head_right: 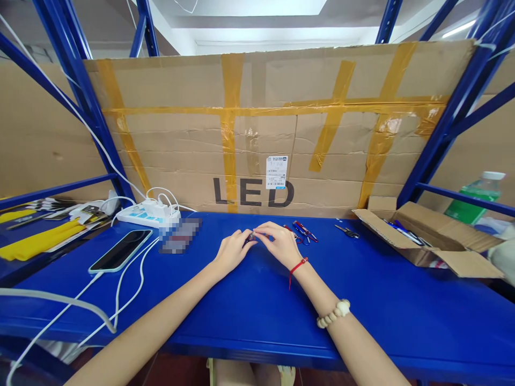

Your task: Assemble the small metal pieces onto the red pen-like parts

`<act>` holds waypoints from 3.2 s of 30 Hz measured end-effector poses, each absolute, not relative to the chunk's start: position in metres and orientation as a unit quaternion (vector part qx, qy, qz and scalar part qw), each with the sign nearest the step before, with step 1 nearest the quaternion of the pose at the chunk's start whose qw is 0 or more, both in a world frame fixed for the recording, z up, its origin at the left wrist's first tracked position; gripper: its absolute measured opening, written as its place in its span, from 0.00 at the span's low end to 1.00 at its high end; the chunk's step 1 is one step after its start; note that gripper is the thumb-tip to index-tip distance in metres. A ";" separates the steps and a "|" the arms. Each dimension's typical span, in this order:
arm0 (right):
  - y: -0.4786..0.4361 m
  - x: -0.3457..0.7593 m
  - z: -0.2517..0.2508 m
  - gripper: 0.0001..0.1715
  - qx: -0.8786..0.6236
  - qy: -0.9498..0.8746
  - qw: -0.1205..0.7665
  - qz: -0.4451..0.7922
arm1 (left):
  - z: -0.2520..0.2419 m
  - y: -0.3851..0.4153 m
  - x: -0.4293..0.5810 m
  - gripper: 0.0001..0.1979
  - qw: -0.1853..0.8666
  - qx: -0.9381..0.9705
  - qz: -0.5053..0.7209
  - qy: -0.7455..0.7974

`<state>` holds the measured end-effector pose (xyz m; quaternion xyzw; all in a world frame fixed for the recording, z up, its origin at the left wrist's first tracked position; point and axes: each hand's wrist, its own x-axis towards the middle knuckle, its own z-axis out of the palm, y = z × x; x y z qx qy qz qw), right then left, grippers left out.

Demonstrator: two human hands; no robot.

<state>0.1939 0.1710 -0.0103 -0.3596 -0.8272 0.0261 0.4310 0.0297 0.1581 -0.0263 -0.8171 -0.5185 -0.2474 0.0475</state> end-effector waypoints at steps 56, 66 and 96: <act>0.179 0.209 -0.013 0.15 -0.628 -0.769 0.113 -0.034 | -0.025 0.156 0.032 0.12 -0.101 -0.781 -0.370 -0.493; 0.180 0.209 -0.013 0.12 -0.620 -0.774 0.127 -0.029 | -0.027 0.156 0.032 0.08 -0.100 -0.794 -0.359 -0.481; 0.179 0.201 -0.013 0.09 -0.531 -0.745 0.398 0.069 | -0.020 0.153 0.031 0.12 -0.088 -0.809 -0.330 -0.478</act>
